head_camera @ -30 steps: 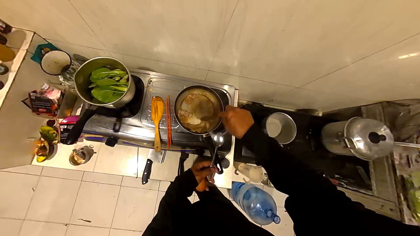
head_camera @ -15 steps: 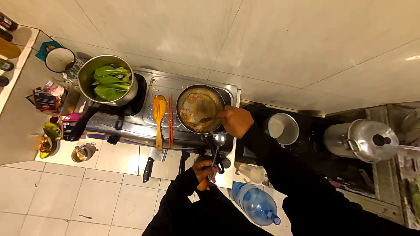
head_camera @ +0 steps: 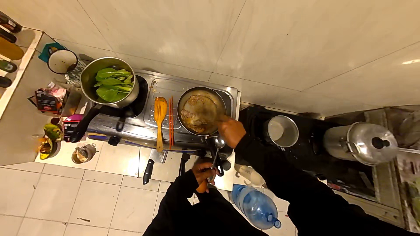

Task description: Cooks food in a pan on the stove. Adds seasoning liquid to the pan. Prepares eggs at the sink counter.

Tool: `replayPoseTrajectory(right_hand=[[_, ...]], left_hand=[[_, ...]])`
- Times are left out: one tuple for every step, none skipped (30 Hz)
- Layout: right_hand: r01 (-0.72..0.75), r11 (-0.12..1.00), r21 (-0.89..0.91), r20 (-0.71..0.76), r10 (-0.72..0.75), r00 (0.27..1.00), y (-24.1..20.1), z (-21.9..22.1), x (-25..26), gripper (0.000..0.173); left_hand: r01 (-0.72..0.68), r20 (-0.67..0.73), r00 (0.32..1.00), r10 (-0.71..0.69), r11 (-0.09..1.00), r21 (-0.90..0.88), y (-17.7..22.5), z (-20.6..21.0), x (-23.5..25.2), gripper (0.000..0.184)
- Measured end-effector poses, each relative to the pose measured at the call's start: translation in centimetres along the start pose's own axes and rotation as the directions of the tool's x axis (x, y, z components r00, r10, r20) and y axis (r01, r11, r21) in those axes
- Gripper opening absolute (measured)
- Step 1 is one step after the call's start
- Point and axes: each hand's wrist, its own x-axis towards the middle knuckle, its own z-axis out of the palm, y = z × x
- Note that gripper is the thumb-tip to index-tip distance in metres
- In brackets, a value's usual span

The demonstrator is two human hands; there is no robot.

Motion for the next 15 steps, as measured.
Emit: replayPoseTrajectory(right_hand=[[-0.035,0.999,-0.001,-0.011,0.035,0.999,0.5,-0.1,0.2,0.028],[-0.067,0.998,-0.003,-0.040,0.067,0.997,1.2,-0.4,0.5,0.027],[-0.088,0.996,-0.018,-0.083,0.087,0.993,1.8,-0.7,0.8,0.025],[-0.105,0.994,-0.024,-0.125,0.101,0.987,2.2,-0.9,0.9,0.024],[-0.103,0.995,-0.019,-0.160,0.098,0.982,2.3,-1.1,1.0,0.023],[-0.087,0.996,-0.012,-0.178,0.083,0.981,2.2,-1.1,1.0,0.023],[-0.063,0.998,-0.006,-0.175,0.061,0.983,2.1,-0.9,1.1,0.023],[-0.048,0.999,-0.002,-0.149,0.047,0.988,2.0,-0.6,1.3,0.024],[-0.052,0.999,-0.013,-0.120,0.050,0.991,2.1,-0.4,1.6,0.025],[-0.068,0.997,-0.021,-0.117,0.065,0.991,2.4,-0.3,2.0,0.025],[-0.085,0.996,-0.029,-0.136,0.080,0.987,2.7,-0.4,2.2,0.024],[-0.093,0.995,-0.030,-0.164,0.087,0.983,2.9,-0.7,2.3,0.023],[-0.088,0.996,-0.022,-0.187,0.082,0.979,2.7,-0.9,2.1,0.022],[-0.069,0.998,-0.012,-0.191,0.065,0.979,2.3,-1.0,1.7,0.021],[-0.042,0.999,-0.001,-0.170,0.041,0.985,1.6,-0.8,1.1,0.021]], left_hand=[[0.010,0.001,1.000,-0.010,1.000,0.002,0.1,-0.1,-0.1,0.017],[0.015,0.007,1.000,-0.015,1.000,0.006,0.2,-0.2,-0.1,0.017],[0.012,0.015,1.000,-0.012,1.000,0.006,0.2,-0.4,-0.3,0.018],[0.008,0.020,1.000,-0.008,1.000,0.003,0.3,-0.6,-0.4,0.018],[0.007,0.024,1.000,-0.007,1.000,0.000,0.3,-0.7,-0.5,0.017],[0.005,0.025,1.000,-0.005,1.000,-0.007,0.3,-0.7,-0.6,0.017],[0.005,0.025,1.000,-0.005,1.000,-0.012,0.3,-0.7,-0.6,0.017],[0.000,0.027,1.000,0.001,1.000,-0.016,0.2,-0.7,-0.5,0.017],[-0.008,0.034,0.999,0.008,1.000,-0.018,0.1,-0.8,-0.5,0.017],[-0.012,0.039,0.999,0.013,1.000,-0.021,0.0,-0.8,-0.5,0.017],[-0.018,0.040,0.999,0.019,1.000,-0.023,0.0,-0.9,-0.5,0.017],[-0.025,0.038,0.999,0.026,0.999,-0.028,0.0,-0.9,-0.5,0.017],[-0.025,0.036,0.999,0.027,0.999,-0.034,0.0,-0.9,-0.6,0.017],[-0.020,0.032,0.999,0.021,0.999,-0.035,0.0,-0.9,-0.7,0.017],[-0.011,0.026,1.000,0.012,0.999,-0.031,0.1,-0.8,-0.8,0.016]])
